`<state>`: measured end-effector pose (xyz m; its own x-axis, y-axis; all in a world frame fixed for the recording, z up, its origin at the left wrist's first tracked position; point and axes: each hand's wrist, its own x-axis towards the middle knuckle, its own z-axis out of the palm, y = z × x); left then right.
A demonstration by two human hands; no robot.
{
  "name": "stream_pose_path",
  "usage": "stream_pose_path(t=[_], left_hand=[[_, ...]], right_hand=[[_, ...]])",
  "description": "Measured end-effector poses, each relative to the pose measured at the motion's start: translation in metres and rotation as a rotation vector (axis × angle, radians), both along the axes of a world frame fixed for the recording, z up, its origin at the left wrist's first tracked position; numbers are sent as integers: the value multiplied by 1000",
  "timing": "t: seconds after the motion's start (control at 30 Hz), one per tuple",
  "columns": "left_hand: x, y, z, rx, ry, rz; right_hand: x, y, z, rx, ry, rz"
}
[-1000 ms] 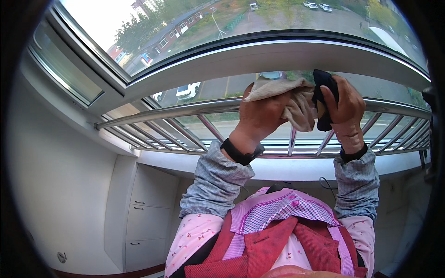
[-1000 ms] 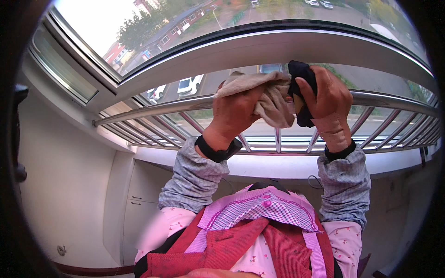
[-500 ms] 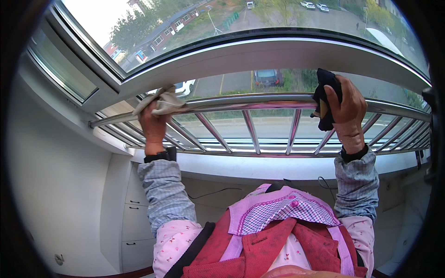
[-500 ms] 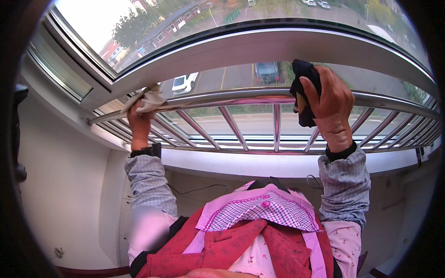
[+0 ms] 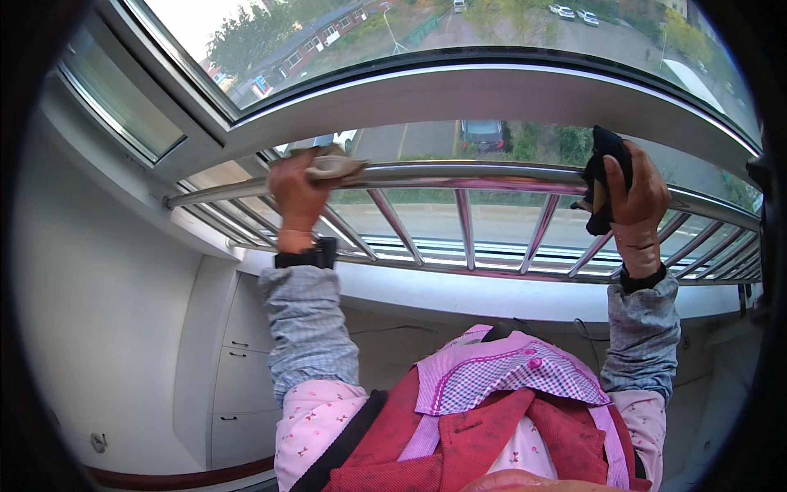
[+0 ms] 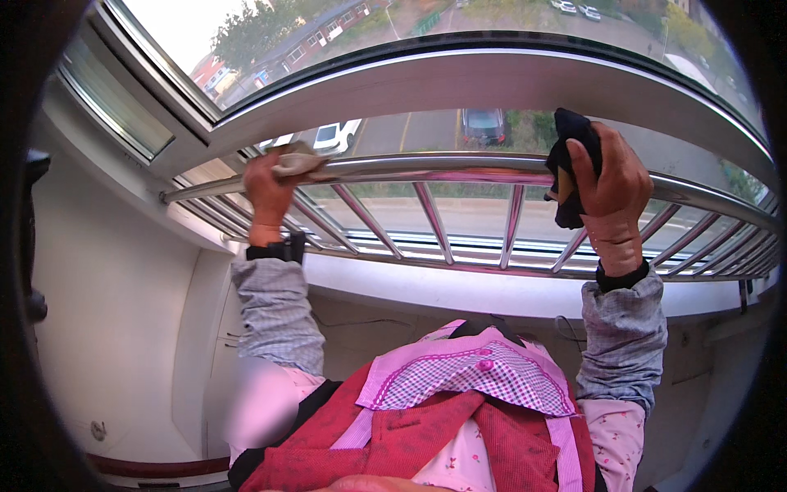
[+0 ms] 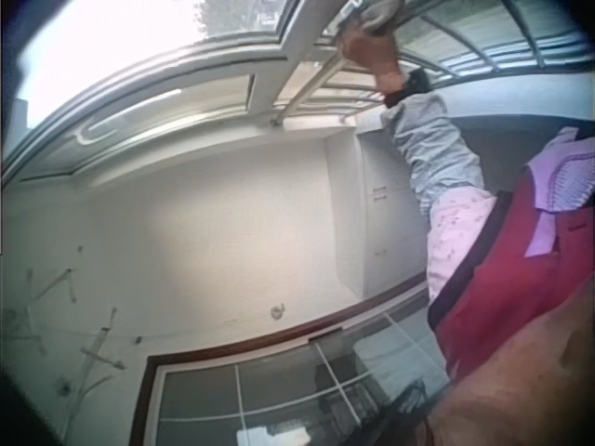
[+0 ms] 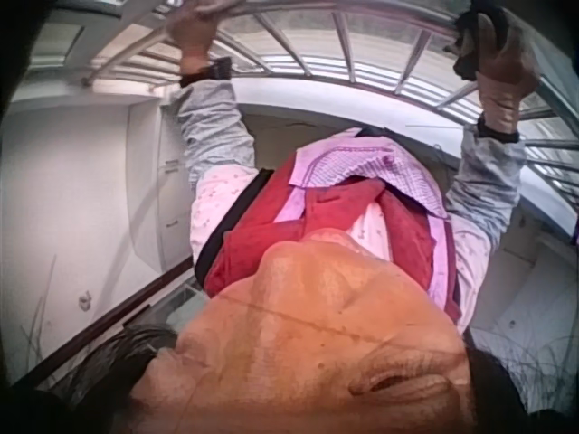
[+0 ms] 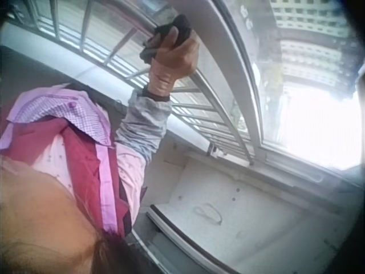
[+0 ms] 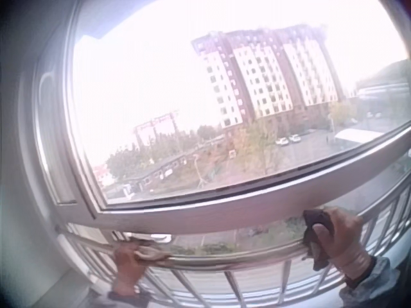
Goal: The person wipes the window frame and glass with a cloth, moving along the frame and across the pane in repeated strokes. The person uses both hands to hold the cloth and reach different sections of the window.
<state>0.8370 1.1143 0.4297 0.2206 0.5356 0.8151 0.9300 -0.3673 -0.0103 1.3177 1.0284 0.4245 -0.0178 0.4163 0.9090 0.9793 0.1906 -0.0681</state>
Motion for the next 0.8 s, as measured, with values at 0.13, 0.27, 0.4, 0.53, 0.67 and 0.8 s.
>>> stream_pose_path(t=[0.13, 0.27, 0.4, 0.53, 0.67, 0.8], left_hand=[[108, -20, -8, 107, 35, -248], [169, -35, -3, 115, -7, -390], [133, -17, -6, 156, -57, -446], [35, 10, -26, 206, -59, -191], [-56, 35, -32, 132, -14, -52], [-94, 46, -29, -63, -220, 84]], right_hand=[[0, 0, -1, -39, 34, 3], [-1, -1, 0, -58, 43, 35], [2, 0, 1, -59, 46, 49], [3, -1, -2, -102, 151, 63], [25, -14, -1, -40, 434, 266], [88, -31, 15, 242, 620, 44]])
